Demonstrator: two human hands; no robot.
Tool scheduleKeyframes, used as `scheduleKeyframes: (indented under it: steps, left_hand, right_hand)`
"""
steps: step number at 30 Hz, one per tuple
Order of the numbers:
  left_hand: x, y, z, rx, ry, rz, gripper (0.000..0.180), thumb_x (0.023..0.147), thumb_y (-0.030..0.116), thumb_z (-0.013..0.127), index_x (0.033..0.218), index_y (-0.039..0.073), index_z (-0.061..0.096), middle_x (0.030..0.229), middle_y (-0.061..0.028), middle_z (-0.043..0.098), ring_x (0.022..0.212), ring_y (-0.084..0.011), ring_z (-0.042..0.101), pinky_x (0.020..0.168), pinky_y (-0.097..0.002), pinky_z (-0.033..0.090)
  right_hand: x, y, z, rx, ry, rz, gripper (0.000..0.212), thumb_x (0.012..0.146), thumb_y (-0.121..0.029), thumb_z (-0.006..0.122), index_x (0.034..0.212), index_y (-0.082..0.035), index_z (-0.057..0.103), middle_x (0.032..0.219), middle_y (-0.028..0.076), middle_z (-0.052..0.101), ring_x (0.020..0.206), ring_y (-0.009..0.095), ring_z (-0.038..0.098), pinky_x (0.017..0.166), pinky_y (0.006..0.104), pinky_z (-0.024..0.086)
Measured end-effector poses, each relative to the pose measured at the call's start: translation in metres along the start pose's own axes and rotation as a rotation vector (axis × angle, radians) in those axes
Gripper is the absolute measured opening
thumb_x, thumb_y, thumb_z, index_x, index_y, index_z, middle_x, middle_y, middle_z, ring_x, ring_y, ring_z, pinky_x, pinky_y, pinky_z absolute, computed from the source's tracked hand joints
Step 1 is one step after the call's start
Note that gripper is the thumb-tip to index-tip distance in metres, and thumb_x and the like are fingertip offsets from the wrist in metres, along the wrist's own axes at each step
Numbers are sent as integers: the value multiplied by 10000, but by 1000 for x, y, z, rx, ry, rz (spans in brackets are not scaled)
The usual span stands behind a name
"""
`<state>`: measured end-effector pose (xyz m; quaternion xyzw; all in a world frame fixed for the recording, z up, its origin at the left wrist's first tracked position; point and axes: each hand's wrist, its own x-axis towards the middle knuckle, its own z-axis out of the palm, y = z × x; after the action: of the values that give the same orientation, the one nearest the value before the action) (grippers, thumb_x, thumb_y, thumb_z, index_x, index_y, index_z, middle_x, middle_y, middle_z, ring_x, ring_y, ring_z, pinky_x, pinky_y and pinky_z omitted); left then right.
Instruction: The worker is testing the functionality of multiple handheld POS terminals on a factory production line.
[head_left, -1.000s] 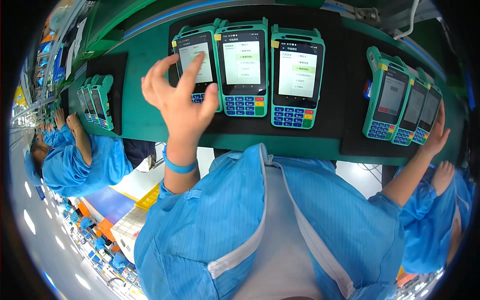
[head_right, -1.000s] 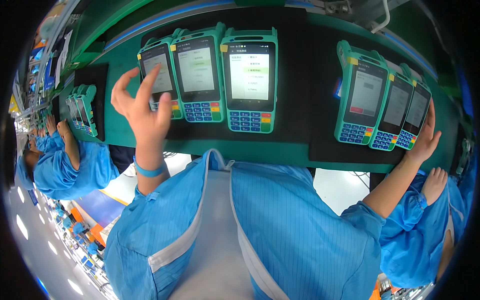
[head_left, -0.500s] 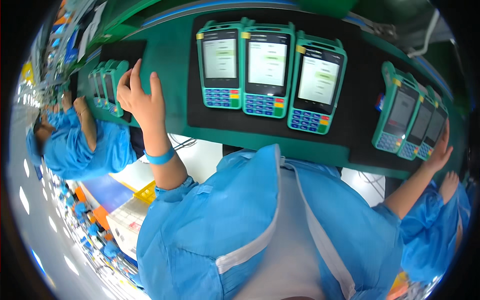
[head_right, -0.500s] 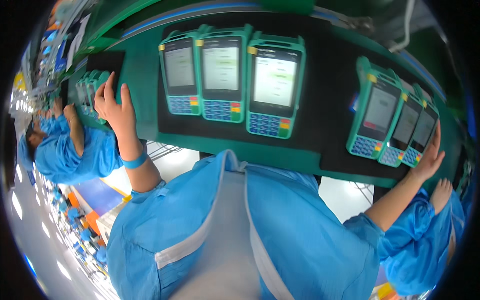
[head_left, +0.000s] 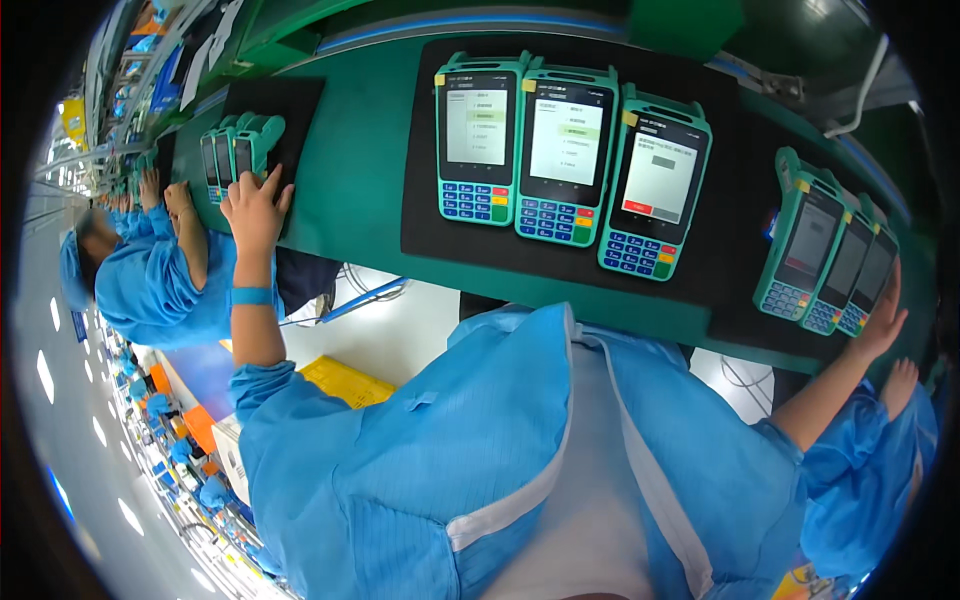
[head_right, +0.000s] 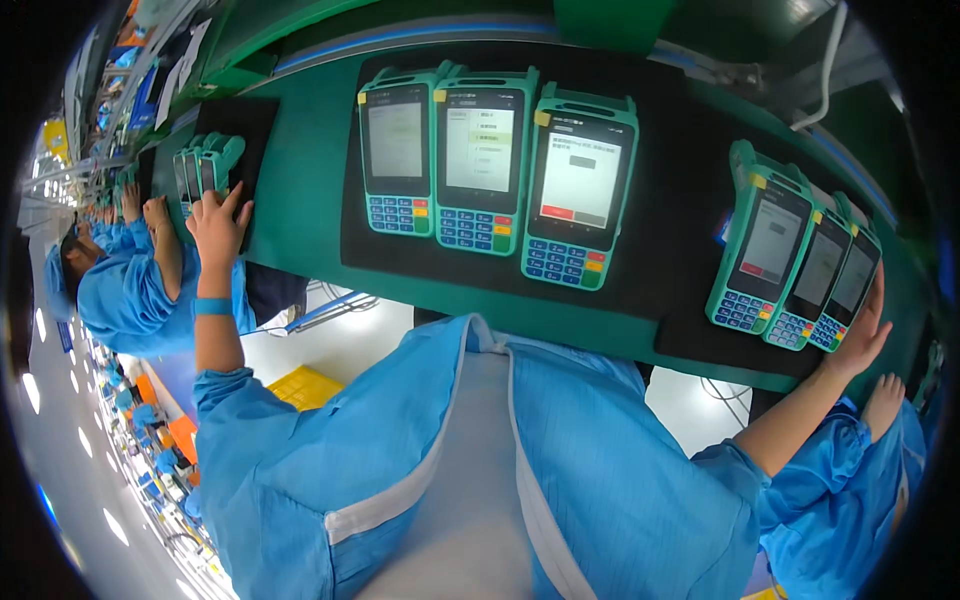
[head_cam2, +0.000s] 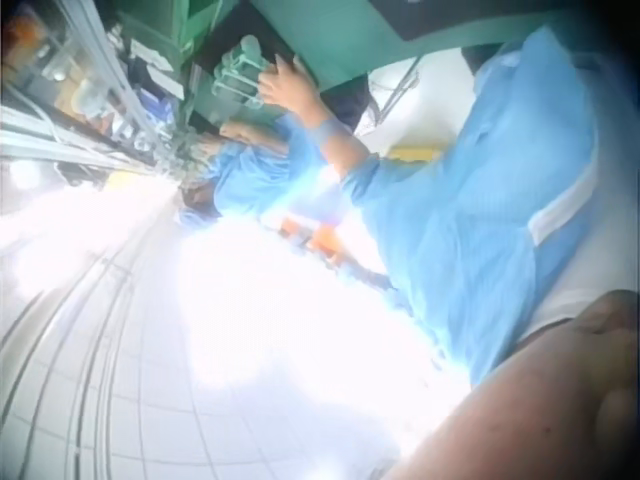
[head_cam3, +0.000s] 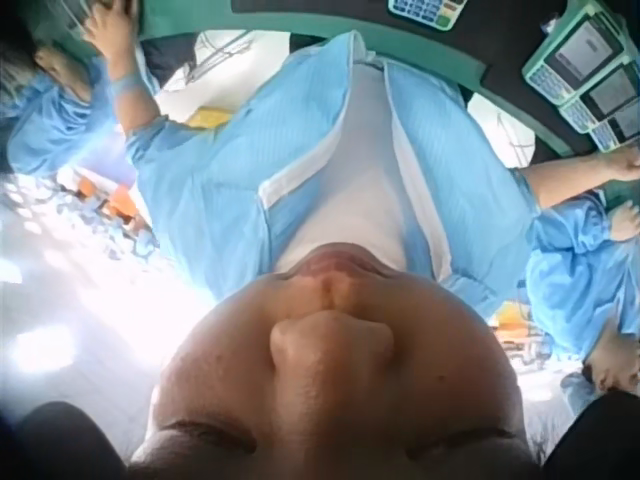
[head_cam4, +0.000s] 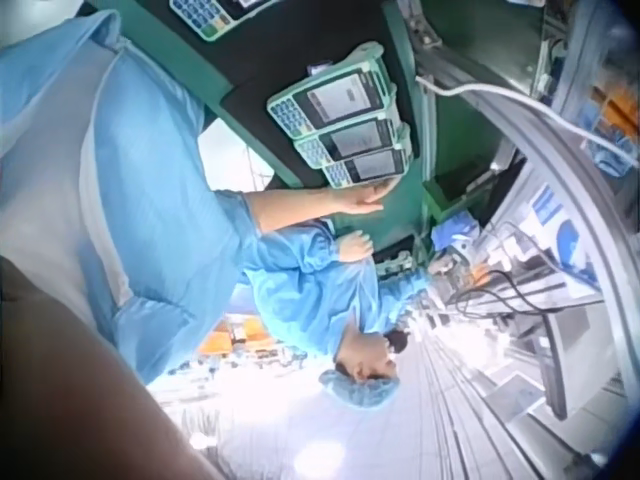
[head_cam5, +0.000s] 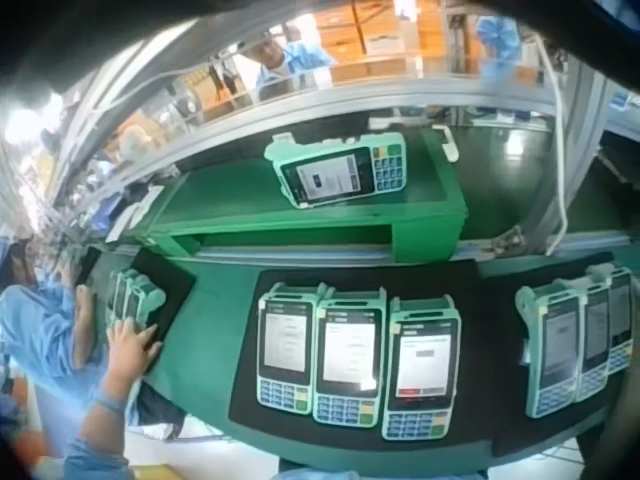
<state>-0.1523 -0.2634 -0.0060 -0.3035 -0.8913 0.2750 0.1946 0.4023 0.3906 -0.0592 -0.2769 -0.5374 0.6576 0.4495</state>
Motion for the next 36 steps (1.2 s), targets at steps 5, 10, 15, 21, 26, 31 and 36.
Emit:
scheduleKeyframes:
  steps: [5,10,15,21,26,31,36]
  left_hand:
    - [12,3,1,157,178,220,137,758,238,643,828,120,642,894,-22,540,899,-212,534,781,-389,385]
    - [21,4,5,180,91,144,98,782,214,623,759,119,628,875,-36,548,905,-228,536,796,-398,379]
    - [30,21,-7,117,94,197,118,789,165,600,696,105,641,819,-39,559,892,-233,543,817,-409,386]
    - [38,87,-58,-72,171,306,107,718,126,612,618,93,631,763,-44,553,862,-239,548,816,-414,389]
    - [42,138,-98,-197,262,369,70,673,99,611,605,97,627,729,-48,545,823,-235,546,761,-391,379]
    - [42,143,-129,-226,139,299,77,770,167,686,779,92,698,780,-38,569,842,-236,552,766,-394,376]
    - [31,159,-172,-516,340,164,251,814,155,688,1061,109,695,869,-36,591,832,-231,557,766,-387,365]
  right_hand:
    - [1,1,-4,10,-8,-2,869,950,-559,399,1473,111,220,1565,204,239,1453,297,235,1189,395,152]
    - [0,2,0,97,-34,22,876,945,-562,408,1468,116,225,1565,203,239,1453,291,237,1190,395,158]
    - [-1,1,5,81,-10,20,874,946,-570,404,1465,113,237,1557,201,261,1449,289,246,1187,392,172]
    - [-1,0,7,116,-7,38,859,955,-576,355,1461,111,256,1547,214,274,1452,291,235,1187,391,160]
    - [2,1,4,108,-18,26,866,946,-576,388,1456,114,264,1550,212,269,1450,298,243,1189,401,164]
    - [1,1,0,138,15,28,870,940,-569,428,1454,114,266,1559,208,251,1448,301,249,1187,409,187]
    - [4,6,-12,55,10,1,842,956,-570,348,1445,113,293,1554,208,268,1462,297,212,1197,405,138]
